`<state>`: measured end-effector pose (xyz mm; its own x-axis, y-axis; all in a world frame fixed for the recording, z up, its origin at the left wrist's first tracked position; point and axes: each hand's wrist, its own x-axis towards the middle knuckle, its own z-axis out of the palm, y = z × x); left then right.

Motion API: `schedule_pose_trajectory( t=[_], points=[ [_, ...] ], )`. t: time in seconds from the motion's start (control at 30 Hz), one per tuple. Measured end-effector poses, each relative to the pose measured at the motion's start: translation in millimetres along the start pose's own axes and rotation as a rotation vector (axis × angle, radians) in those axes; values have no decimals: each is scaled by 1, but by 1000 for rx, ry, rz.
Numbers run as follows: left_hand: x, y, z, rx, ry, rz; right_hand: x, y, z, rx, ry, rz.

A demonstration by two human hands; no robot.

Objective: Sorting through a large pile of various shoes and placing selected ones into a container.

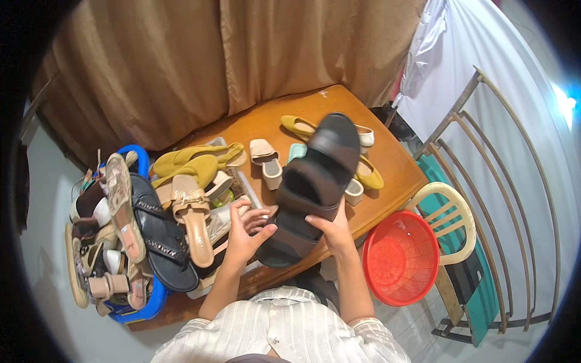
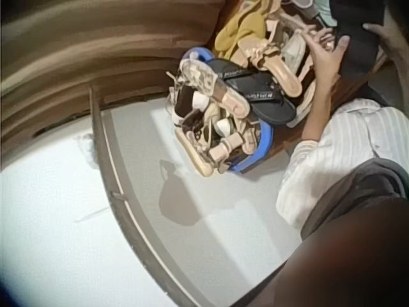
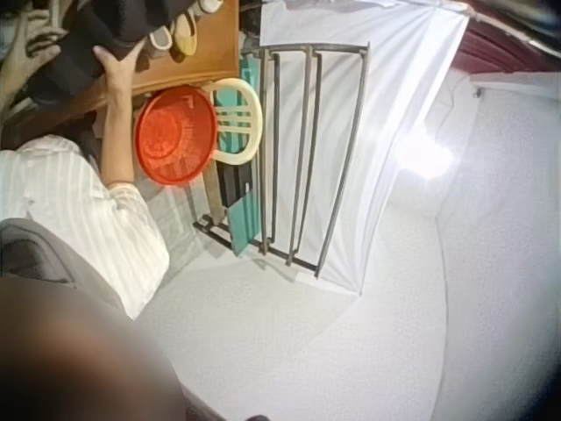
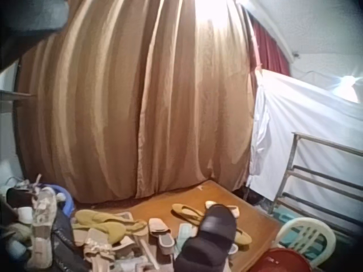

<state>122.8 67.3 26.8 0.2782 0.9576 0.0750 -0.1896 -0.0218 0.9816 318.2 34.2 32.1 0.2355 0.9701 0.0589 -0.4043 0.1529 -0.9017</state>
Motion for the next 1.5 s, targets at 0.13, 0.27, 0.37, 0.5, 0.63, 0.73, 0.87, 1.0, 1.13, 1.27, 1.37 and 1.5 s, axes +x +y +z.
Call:
schedule_pose_trajectory(
  t=[0.13, 0.27, 0.37, 0.5, 0.63, 0.73, 0.87, 1.0, 1.13, 1.27, 1.37, 1.5],
  points=[
    [27, -25, 41, 41, -114, -17, 9, -17, -19, -370, -125, -23],
    [46, -26, 83, -226, 3, -209, 23, -25, -41, -362, -68, 121],
    [59, -36, 114, -257, 28, -169, 37, -28, -70, -351, -60, 99],
    [86, -66, 152, -190, -89, -76, 55, -44, -120, -274, -1, 96],
    [113, -86, 181, -11, -173, -17, 79, -59, -194, -187, 113, 93],
    [131, -93, 190, -17, -52, -32, 97, -78, -247, -200, 169, 41],
    [147, -106, 198, -86, 1, -166, 124, -103, -299, -286, 197, 31],
    [163, -109, 216, 20, -25, -49, 165, -94, -349, -321, 193, 73],
    [172, -112, 225, 9, -47, -100, 209, -68, -403, -384, 246, 182],
    [176, -117, 225, 15, -2, -154, 240, -37, -436, -414, 245, 300],
    [179, -117, 223, 36, -22, -179, 254, -13, -441, -417, 255, 387],
    [182, -123, 224, -3, -5, -187, 258, 20, -466, -564, 228, 386]
  ],
)
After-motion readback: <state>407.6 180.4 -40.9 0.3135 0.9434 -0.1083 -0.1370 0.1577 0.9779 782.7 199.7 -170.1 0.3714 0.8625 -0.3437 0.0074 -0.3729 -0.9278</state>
